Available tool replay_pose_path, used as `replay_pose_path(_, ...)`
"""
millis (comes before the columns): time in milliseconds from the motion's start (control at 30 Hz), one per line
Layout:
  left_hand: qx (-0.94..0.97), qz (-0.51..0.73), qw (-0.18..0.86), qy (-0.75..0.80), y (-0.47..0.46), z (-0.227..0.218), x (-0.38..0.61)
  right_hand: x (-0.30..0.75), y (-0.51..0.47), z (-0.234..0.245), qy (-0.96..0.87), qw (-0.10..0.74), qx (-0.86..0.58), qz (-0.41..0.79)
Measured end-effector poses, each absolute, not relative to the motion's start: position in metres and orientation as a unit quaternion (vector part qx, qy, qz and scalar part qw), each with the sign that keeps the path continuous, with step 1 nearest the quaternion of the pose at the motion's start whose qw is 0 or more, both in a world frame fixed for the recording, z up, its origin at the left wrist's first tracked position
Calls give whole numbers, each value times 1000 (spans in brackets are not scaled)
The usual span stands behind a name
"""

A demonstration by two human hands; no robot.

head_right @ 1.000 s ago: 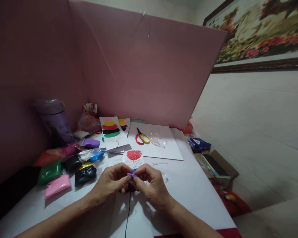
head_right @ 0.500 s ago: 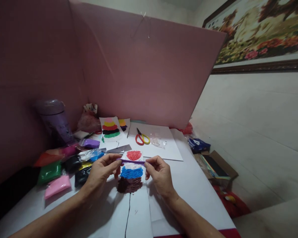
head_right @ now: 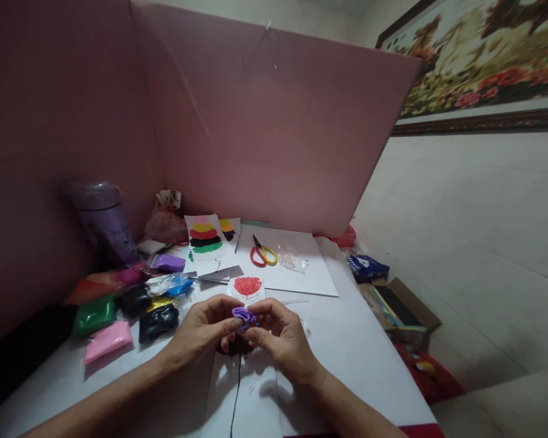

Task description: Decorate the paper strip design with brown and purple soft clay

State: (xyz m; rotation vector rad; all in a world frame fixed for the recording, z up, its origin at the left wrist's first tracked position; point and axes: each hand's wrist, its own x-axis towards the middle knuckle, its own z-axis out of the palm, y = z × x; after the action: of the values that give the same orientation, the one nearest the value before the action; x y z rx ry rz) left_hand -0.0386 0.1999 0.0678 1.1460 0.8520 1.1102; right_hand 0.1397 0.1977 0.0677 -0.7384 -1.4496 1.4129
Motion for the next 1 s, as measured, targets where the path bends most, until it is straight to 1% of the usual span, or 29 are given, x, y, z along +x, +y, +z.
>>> replay_pose_path(67,505,471,619,373,199,68,-38,139,197,66,-614,476,-303,553)
replay_pose_path(200,511,467,613,382,195,72,-36,139,197,67,-668,486,-344,448)
replay_pose_path(267,516,463,612,382,193,74,-35,139,195,68,-681,477,-351,430)
replay_pose_path(467,542,453,599,377,192,74,-34,139,193,69,-685,474,-341,436)
replay_pose_path(600,541,463,562,421,195,71,-34,137,197,66,-666,485,-359,438)
replay_pose_path(833,464,552,510,468,205,78,-46,143,211,69,-577,563,-400,436)
replay_pose_path(1000,439,583,506,460,206,83,-54,151,216,75,-561,556,-405,461)
